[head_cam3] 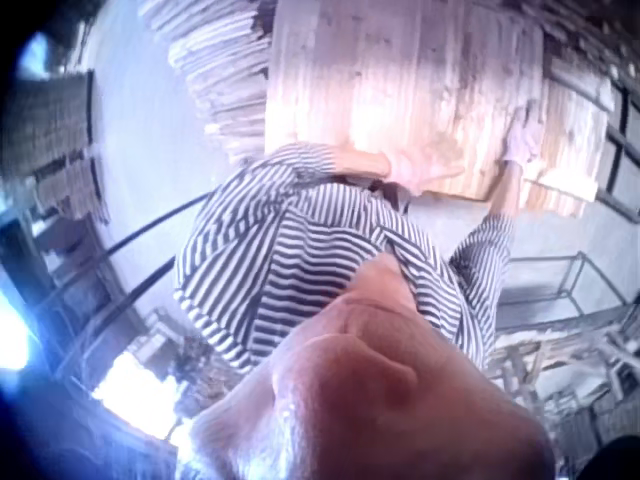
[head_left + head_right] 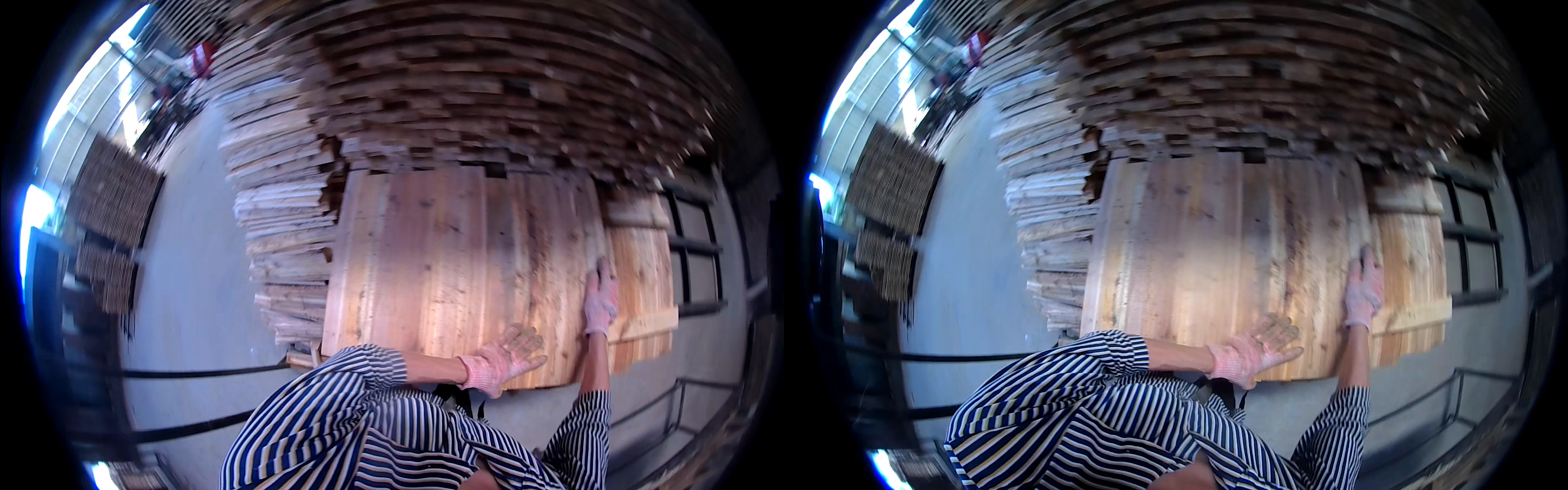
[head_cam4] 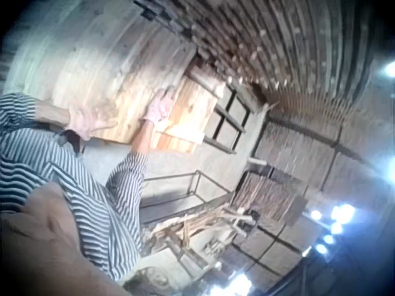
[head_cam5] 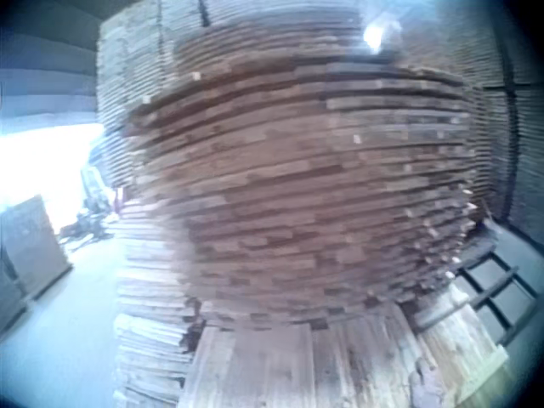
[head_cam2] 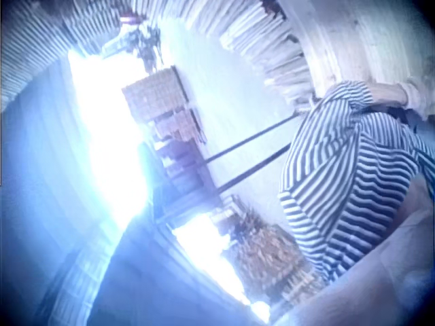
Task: The person repeatedly picks up small bundles of wooden planks from a large pile and places them onto a metal rack. The task involves continuous lifting and stacking of the wood pieces in a repetitive cycle.
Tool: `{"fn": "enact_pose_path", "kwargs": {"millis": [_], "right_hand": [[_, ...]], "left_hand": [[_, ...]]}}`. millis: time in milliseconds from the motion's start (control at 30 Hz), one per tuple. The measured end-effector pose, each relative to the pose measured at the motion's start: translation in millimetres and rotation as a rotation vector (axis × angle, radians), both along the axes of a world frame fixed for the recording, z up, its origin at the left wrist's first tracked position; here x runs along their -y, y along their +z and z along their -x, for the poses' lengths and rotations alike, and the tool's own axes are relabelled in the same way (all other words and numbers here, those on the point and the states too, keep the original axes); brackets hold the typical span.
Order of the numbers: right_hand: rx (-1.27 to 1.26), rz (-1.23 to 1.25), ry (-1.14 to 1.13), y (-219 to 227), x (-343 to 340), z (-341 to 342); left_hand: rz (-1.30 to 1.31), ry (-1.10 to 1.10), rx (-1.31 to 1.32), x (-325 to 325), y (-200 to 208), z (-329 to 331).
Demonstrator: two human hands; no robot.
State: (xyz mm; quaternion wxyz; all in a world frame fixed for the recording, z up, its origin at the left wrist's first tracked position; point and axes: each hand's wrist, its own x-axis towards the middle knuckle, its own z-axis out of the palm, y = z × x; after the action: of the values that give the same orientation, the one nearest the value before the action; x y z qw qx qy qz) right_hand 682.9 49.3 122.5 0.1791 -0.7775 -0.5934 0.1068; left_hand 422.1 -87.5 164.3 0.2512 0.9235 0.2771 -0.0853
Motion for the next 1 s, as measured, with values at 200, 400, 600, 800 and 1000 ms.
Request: {"fn": "enact_pose_path", "kwargs": {"millis": [200, 400, 600, 800, 1000], "right_hand": [[-0.026, -0.130, 0.122, -31.1, -5.7, -18.4], [0.243, -0.363, 0.244, 36.1, -20.3, 133.0], [-1.197, 0.363, 0.468, 84.4, -40.8, 497.4], [-1.153, 0.711, 0.182, -59.0, -140.2, 738.6], [-1.211, 0.545, 0.126, -178.9, -189.1, 814.2]], "left_hand": [[-0.023, -0.032, 0.032, -39.9, 27.7, 30.8], [0.080, 0.627, 0.573, -60.4, 20.6, 171.8], [-0.123, 1.782, 1.371, -108.9, -98.0, 487.5], [0.673, 2.266, 1.349, -189.3, -112.4, 685.3], [0.657, 2.285, 1.513, -220.9, -175.7, 733.0]]}}
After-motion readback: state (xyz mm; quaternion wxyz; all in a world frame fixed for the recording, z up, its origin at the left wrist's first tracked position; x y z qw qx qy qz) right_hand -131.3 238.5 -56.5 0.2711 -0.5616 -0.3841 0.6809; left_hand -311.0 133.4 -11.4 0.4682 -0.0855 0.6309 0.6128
